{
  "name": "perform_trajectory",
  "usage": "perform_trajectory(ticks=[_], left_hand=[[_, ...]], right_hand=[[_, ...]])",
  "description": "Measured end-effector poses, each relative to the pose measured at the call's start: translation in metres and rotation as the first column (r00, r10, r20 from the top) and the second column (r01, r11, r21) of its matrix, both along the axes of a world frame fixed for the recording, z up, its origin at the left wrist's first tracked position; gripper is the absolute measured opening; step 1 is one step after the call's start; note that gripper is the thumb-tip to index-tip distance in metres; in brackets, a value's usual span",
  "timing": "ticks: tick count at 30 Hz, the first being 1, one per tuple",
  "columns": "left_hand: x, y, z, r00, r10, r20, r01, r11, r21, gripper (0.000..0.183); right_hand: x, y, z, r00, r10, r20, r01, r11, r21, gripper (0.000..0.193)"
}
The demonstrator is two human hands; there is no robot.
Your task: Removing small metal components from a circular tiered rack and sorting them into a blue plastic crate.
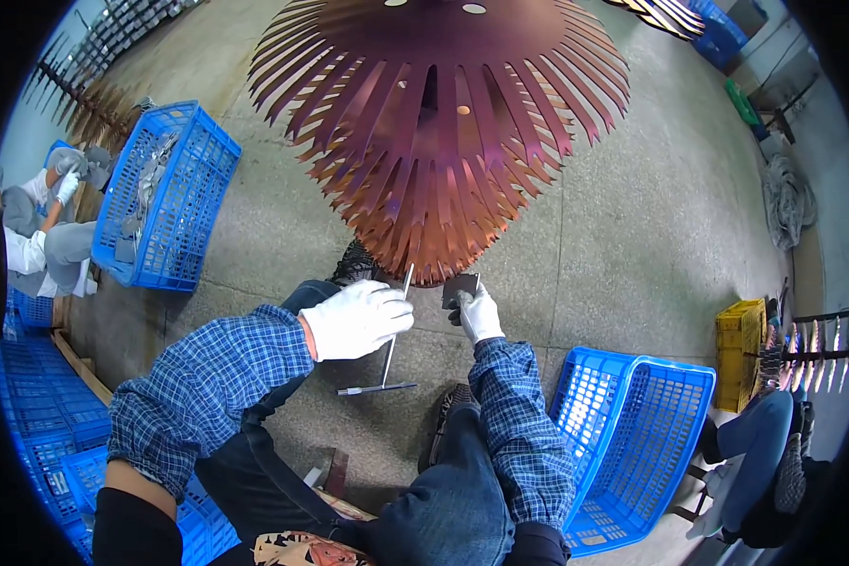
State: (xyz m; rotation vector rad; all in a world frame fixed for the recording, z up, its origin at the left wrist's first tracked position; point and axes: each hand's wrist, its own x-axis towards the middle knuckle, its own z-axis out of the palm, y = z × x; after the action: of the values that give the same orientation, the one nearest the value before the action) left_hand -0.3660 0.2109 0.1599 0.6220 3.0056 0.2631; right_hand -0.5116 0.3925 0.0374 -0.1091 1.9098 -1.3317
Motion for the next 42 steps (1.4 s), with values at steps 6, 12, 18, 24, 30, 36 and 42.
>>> perform_trajectory(ticks=[6,12,18,24,30,36,42], left_hand=[[0.001,-0.002,-0.002,1.000,0.003,0.007,-0.003,1.000,0.005,0.028],[-0.006,0.007,-0.004,1.000,0.006,-0.026,-0.006,1.000,0.018,0.030],[-0.012,0.015,-0.025,0.993,0.073,-0.098,-0.071,0.997,0.021,0.034],[-0.032,0.031,-0.047,0.962,0.185,-0.199,-0.184,0.983,0.025,0.040],[-0.046,0.046,-0.063,0.896,0.414,-0.162,-0.420,0.907,-0.002,0.047],[-0.061,0.049,-0.081,0.808,0.525,-0.268,-0.535,0.844,0.040,0.051],[-0.063,0.037,-0.089,0.825,0.489,-0.282,-0.510,0.860,-0.001,0.051]], right_hand=[[0.002,-0.009,0.001,0.999,0.019,-0.030,-0.018,1.000,0.025,0.022],[0.000,-0.011,-0.026,0.948,0.135,-0.288,-0.080,0.977,0.196,0.025],[0.018,-0.025,-0.002,0.845,0.252,-0.471,-0.073,0.928,0.366,0.037],[0.010,-0.010,-0.015,0.989,-0.071,-0.132,0.043,0.977,-0.208,0.056],[0.006,-0.008,-0.010,0.955,-0.077,0.286,0.177,0.923,-0.342,0.060],[0.000,-0.002,-0.002,0.939,0.011,0.343,0.112,0.935,-0.337,0.058],[-0.004,0.006,0.003,0.909,0.117,0.401,0.071,0.903,-0.424,0.059]])
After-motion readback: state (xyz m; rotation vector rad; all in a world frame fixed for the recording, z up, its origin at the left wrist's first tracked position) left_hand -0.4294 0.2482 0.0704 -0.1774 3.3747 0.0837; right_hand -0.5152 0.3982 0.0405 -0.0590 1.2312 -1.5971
